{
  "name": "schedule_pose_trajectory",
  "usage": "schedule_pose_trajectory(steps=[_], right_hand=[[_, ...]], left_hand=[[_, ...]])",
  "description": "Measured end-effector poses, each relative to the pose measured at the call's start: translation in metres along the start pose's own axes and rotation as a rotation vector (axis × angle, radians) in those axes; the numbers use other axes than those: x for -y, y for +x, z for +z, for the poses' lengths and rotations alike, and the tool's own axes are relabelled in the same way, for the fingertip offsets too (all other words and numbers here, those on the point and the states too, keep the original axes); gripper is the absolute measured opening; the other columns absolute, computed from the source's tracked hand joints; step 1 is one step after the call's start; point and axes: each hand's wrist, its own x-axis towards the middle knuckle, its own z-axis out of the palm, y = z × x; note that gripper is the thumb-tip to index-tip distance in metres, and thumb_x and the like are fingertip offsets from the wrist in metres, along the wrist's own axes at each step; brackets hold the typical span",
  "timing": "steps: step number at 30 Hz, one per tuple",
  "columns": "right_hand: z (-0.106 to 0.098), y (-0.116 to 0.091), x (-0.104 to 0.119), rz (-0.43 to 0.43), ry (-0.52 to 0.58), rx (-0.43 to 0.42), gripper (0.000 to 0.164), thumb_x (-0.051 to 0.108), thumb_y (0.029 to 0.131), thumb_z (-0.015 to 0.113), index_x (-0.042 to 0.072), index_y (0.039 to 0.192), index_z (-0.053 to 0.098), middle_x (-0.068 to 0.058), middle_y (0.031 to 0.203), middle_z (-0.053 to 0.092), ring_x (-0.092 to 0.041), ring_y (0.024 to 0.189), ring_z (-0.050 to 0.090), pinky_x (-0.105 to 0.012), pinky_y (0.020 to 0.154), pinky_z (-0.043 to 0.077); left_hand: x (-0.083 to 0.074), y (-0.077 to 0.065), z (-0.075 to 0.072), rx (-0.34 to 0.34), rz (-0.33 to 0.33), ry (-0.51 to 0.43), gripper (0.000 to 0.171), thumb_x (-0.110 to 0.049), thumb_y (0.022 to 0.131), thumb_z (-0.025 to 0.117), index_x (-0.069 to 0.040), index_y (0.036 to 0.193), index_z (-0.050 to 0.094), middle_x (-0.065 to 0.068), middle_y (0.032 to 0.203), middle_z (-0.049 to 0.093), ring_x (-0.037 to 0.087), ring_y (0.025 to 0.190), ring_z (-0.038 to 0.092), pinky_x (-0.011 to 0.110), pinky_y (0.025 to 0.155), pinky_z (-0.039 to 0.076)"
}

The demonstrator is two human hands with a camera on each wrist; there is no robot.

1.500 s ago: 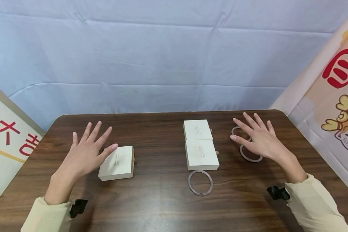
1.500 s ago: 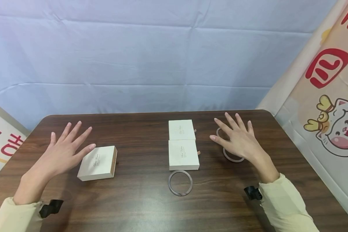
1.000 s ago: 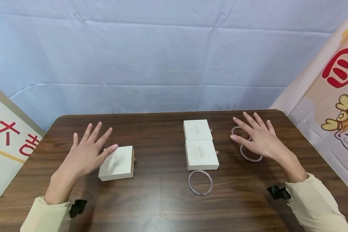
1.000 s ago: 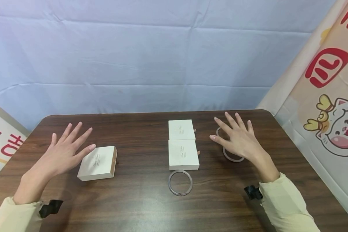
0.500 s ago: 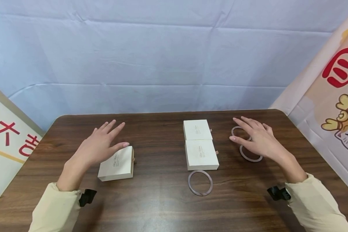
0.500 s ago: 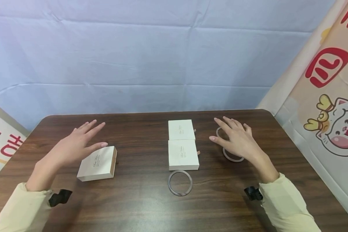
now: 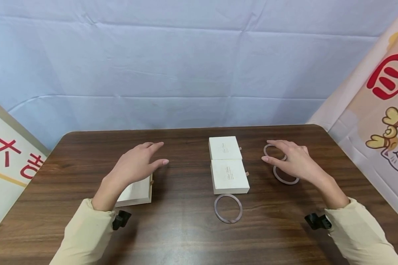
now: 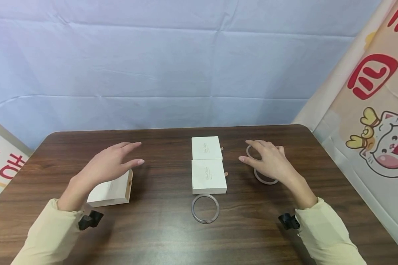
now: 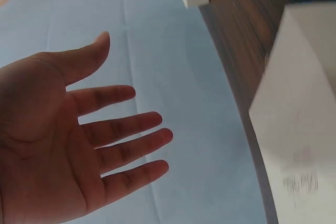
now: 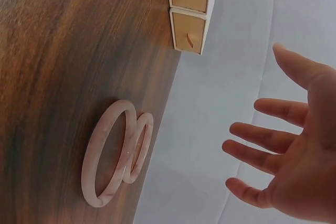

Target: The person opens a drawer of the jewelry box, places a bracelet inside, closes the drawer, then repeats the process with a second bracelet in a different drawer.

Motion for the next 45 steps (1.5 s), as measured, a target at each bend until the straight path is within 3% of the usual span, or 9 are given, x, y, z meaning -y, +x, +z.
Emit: schedule_pose_trajectory(steps=[7,14,18,34,45], right_hand=[[0.002,0.001,-0.001,-0.047,0.072,0.004,0.047,0.030,0.089,0.059,-0.004,0.121,0.053,-0.024,0.117,0.056,-0.031,0.083,0.064,-0.052,0.078,0.044],[0.006,0.001,-0.001,-0.063,0.133,0.019,0.036,0.025,0.090,0.059,-0.001,0.116,0.057,-0.021,0.111,0.059,-0.035,0.095,0.059,-0.046,0.074,0.049],[0.008,0.001,-0.001,-0.081,0.140,0.013,0.033,0.022,0.090,0.060,-0.001,0.113,0.057,-0.020,0.109,0.059,-0.035,0.098,0.058,-0.046,0.076,0.049],[0.009,-0.001,-0.003,-0.071,0.143,0.027,0.035,0.021,0.090,0.060,-0.004,0.115,0.057,-0.023,0.105,0.061,-0.037,0.097,0.059,-0.047,0.077,0.048],[0.012,0.000,-0.003,-0.095,0.105,0.013,0.026,0.021,0.088,0.062,0.002,0.106,0.062,-0.012,0.094,0.063,-0.028,0.089,0.061,-0.045,0.073,0.048]], left_hand=[[-0.026,0.013,0.009,0.001,0.007,-0.036,0.053,-0.040,0.090,0.056,-0.005,0.129,0.049,0.017,0.125,0.052,0.033,0.113,0.050,0.048,0.088,0.041],[-0.052,0.027,0.021,-0.003,0.031,-0.067,0.038,-0.039,0.089,0.058,-0.006,0.109,0.062,0.007,0.099,0.064,0.023,0.089,0.060,0.039,0.076,0.047],[-0.062,0.037,0.033,0.027,0.030,-0.120,0.028,-0.037,0.089,0.058,-0.010,0.095,0.063,0.000,0.083,0.063,0.015,0.070,0.057,0.033,0.066,0.046],[-0.075,0.065,0.072,0.110,0.038,-0.358,0.022,-0.028,0.091,0.058,-0.009,0.079,0.059,0.001,0.062,0.049,0.013,0.053,0.040,0.025,0.053,0.033],[-0.079,0.079,0.090,0.198,-0.059,-0.554,0.027,-0.025,0.091,0.058,-0.002,0.077,0.062,0.007,0.070,0.063,0.020,0.062,0.060,0.025,0.056,0.042]])
